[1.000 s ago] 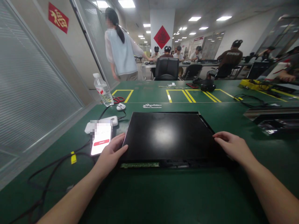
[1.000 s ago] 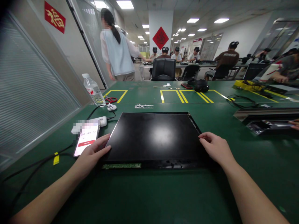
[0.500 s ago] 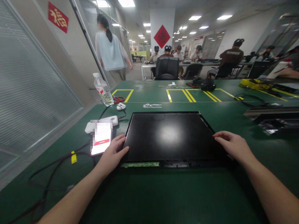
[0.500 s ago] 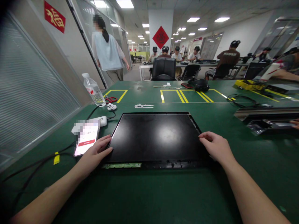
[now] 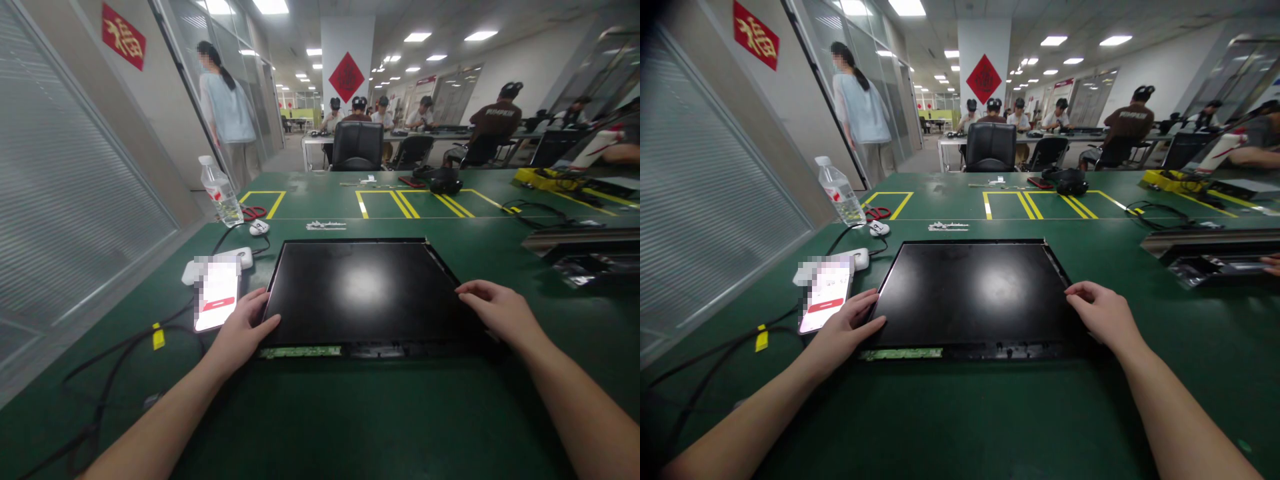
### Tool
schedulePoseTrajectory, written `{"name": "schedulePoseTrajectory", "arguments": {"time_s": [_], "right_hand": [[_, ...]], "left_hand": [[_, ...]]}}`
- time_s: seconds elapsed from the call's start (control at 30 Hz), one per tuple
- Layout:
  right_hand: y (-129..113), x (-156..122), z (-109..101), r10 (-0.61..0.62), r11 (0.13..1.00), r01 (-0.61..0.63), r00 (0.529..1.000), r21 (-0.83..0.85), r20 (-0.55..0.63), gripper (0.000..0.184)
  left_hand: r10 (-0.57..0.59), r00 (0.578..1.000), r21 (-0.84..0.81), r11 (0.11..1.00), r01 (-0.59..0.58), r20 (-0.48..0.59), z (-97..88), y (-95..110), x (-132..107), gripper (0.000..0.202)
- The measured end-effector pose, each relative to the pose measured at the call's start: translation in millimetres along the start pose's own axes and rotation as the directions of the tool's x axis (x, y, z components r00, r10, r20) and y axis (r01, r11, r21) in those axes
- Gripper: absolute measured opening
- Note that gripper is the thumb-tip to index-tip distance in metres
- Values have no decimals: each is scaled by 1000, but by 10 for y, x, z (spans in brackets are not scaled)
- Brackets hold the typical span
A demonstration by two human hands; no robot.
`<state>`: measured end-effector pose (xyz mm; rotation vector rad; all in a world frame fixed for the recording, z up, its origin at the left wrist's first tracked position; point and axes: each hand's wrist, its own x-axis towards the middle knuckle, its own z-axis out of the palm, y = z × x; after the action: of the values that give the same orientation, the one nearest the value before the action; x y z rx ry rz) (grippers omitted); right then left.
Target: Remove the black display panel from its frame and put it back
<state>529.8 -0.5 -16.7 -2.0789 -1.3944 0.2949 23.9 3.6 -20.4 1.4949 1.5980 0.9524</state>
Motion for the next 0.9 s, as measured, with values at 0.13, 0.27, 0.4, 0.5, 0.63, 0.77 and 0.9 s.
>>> {"name": "schedulePoseTrajectory", "arguments": {"time_s": [0.13,0.27,0.4,0.5,0.63,0.77,0.9], "right_hand": [[15,10,7,-29,999,29,999,-25,14,26],[-2,6,6,-2,999,3,1000,-41,20,29],[-25,-3,-3,13,999,-12,1000,-49,23,30],[-41,-8,-9,13,998,-12,1000,-55,23,29],[-67,-18,-12,17,999,-16,1000,-44,19,29],[-69,-19,-9,36,998,-35,999,-44,20,31],[-42,-11,-5,43,999,-42,999,-31,17,31]], "left_hand": [[-1,1000,-53,999,0,-6,10,-43,4,64],[24,1000,41,999,-24,9,19,-102,37,70],[42,999,152,987,-46,33,25,-133,75,80],[34,999,220,975,-40,32,32,-116,91,81],[32,999,281,959,-38,25,51,-63,99,75],[31,999,344,938,-40,31,63,-9,86,73],[31,999,376,926,-41,32,68,18,72,69]]}}
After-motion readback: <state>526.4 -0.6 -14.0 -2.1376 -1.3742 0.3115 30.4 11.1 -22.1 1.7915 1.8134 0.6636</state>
